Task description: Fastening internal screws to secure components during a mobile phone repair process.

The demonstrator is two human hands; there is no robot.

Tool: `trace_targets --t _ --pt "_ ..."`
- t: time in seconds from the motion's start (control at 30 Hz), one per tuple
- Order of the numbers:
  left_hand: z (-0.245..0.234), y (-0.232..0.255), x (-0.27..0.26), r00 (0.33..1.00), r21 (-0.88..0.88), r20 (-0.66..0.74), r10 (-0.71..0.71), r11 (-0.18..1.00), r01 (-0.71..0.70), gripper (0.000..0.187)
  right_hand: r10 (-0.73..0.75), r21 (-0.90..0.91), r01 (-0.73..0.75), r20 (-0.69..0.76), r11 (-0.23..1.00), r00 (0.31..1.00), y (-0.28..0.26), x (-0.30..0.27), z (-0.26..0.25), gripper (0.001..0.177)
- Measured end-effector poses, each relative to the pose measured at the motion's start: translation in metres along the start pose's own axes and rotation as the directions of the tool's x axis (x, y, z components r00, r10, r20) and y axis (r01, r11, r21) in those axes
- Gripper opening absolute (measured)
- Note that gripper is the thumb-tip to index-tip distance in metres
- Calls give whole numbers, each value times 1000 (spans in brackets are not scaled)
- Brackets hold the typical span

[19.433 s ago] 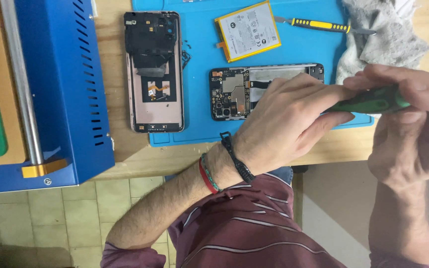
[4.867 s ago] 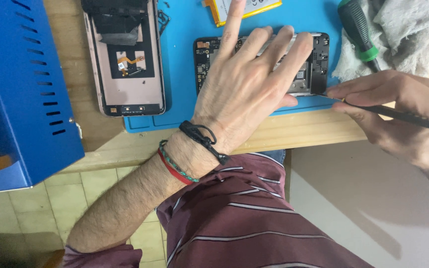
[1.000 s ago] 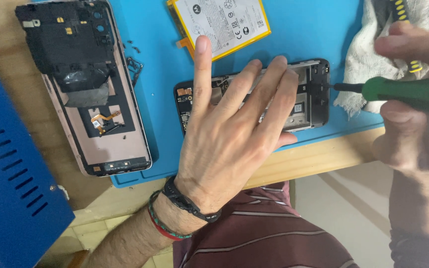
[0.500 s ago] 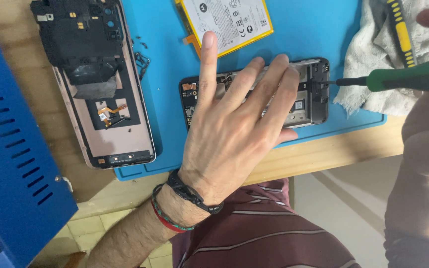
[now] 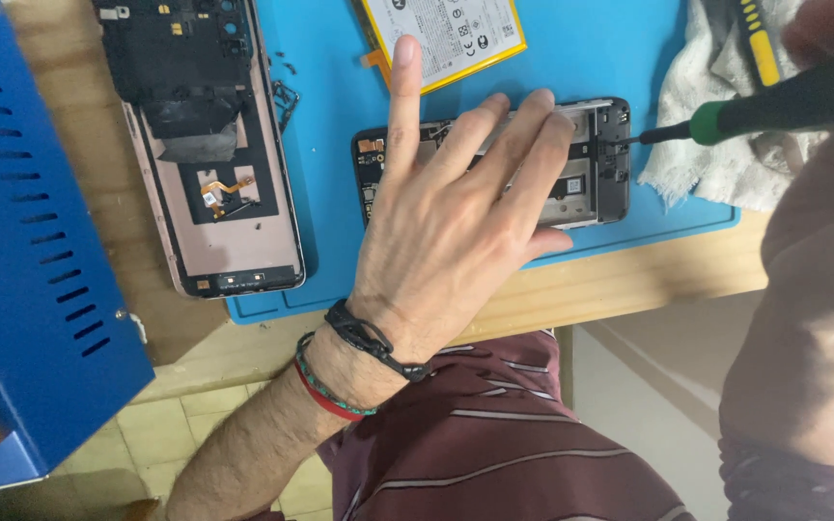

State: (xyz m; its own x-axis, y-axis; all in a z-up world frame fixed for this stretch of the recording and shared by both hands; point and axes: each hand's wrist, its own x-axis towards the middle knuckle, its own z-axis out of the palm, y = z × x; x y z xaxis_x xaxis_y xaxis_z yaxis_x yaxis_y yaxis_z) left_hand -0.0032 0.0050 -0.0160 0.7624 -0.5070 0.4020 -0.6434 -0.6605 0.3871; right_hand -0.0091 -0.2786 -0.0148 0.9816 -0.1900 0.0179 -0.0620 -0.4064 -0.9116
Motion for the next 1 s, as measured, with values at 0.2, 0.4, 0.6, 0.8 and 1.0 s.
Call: trace_targets --t 0.2,0.4,0.6,0.8,1.0 --pt "3 1 -3 999 34 -39 13 999 -12 100 -427 2 428 40 904 903 23 7 -3 30" --pt "10 -1 -6 996 67 -80 33 997 -28 99 -590 292 560 19 775 807 4 10 18 31" --pt "12 2 -6 997 131 -73 4 991 5 92 -472 326 445 3 834 882 -36 -3 35 29" --pt "16 2 -8 996 145 -90 -2 989 15 94 -573 163 569 -23 806 819 -36 12 30 32" --pt "15 2 -7 996 145 -94 -1 989 14 94 -537 231 522 1 821 843 -50 4 36 38"
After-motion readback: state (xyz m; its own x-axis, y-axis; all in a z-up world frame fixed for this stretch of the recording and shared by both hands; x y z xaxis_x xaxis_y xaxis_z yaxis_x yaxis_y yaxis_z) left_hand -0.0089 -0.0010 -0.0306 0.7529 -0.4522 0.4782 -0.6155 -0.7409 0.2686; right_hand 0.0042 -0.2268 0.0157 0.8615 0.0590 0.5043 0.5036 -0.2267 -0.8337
